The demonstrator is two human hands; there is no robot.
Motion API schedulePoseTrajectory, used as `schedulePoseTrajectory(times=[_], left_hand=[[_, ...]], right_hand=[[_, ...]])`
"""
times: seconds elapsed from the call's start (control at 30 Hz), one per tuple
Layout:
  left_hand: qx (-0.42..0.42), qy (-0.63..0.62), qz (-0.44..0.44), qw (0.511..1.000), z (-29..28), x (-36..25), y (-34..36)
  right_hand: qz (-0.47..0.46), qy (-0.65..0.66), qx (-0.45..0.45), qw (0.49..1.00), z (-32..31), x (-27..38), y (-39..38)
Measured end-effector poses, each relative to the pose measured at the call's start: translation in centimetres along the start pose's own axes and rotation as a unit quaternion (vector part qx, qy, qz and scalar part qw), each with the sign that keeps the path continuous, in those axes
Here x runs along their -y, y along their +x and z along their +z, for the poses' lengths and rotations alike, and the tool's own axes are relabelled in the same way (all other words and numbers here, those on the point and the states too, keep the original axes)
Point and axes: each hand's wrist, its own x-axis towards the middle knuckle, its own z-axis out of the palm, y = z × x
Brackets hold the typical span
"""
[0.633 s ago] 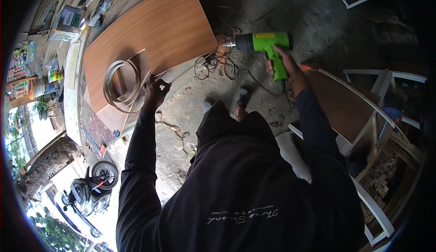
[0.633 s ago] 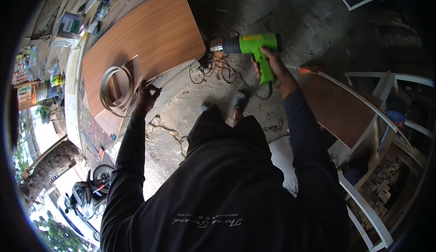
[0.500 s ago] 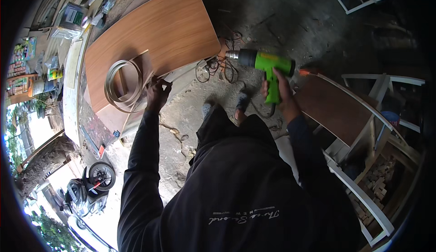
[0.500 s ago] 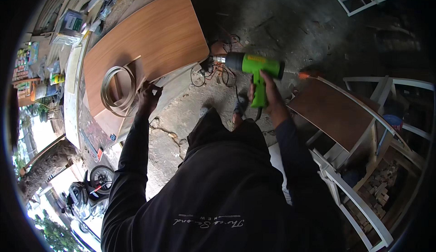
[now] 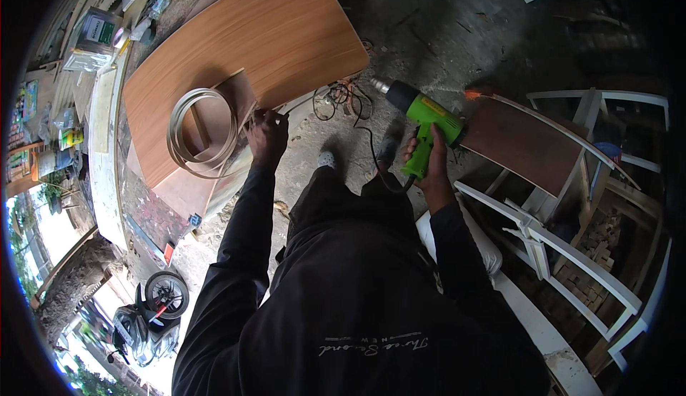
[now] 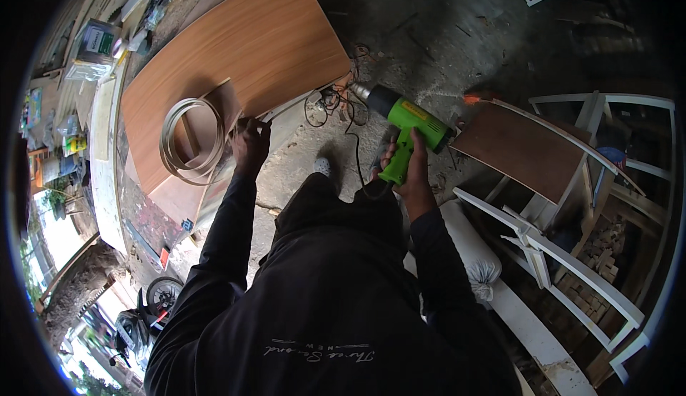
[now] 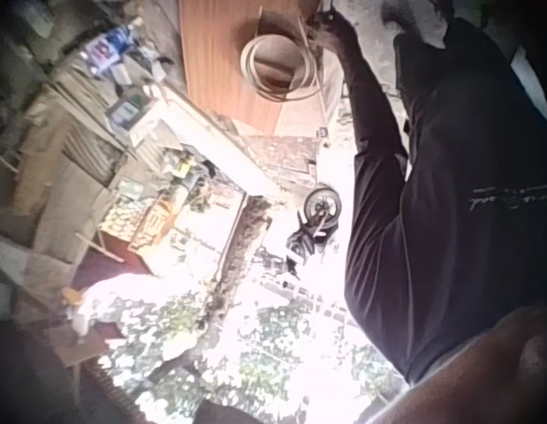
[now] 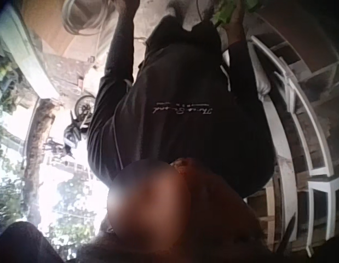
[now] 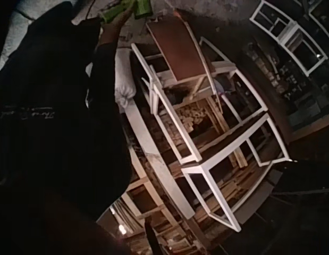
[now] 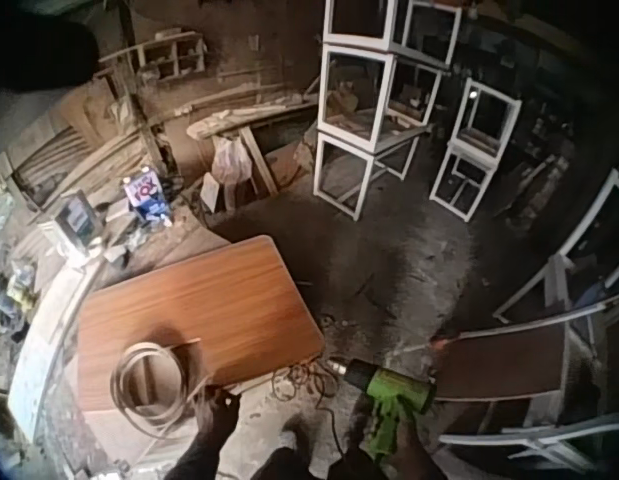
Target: Applying edge banding to a wooden furniture component using a heat gun and scissors.
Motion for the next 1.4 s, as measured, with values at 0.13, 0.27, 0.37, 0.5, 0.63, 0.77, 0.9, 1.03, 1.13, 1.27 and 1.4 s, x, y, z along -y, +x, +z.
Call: schedulePoseTrajectory(times=[0.13,0.27,0.37,0.5,0.63,0.77,0.9,1.03,1.13,1.27,1.4], left_hand=[[0.033,-0.002,-0.016,0.999,0.5,0.1,0.2],[0.02,0.008,0.006,1.0,0.1,1.0,0.1],[0.049,0.009,-0.025,0.998,-0.2,0.3,0.4],[0.044,-0.009,-0.035,0.998,-0.2,0.4,0.4],[0.029,-0.009,-0.021,0.999,-0.4,0.5,0.8],[0.018,0.007,-0.001,1.0,-0.5,0.5,1.0],[0.025,-0.003,-0.008,1.0,-0.6,0.5,1.1],[0.021,0.011,-0.005,1.0,-0.7,0.5,1.2],[0.023,0.023,-0.004,0.999,-0.5,0.6,1.2],[0.022,0.023,0.01,0.999,-0.3,0.9,1.2],[0.024,0.017,0.0,1.0,-0.5,0.7,1.4]], right_hand=[[-0.055,0.093,-0.012,0.994,0.7,-1.0,0.9],[-0.05,0.009,0.02,0.999,1.4,-4.8,-1.0],[0.017,0.115,0.027,0.993,1.1,-6.6,-1.2],[0.013,0.194,0.014,0.981,1.7,-6.3,0.1],[0.008,0.133,0.03,0.991,0.9,-6.1,0.4],[-0.013,0.146,0.053,0.988,0.5,-4.6,1.4],[-0.012,0.1,0.036,0.994,0.8,-1.3,1.9],[0.003,0.014,0.023,1.0,0.9,2.6,3.0],[0.022,-0.024,0.033,0.999,0.3,5.8,4.5],[0.075,-0.072,0.05,0.993,0.2,10.1,6.5],[0.11,-0.137,0.079,0.981,0.2,14.4,8.3]])
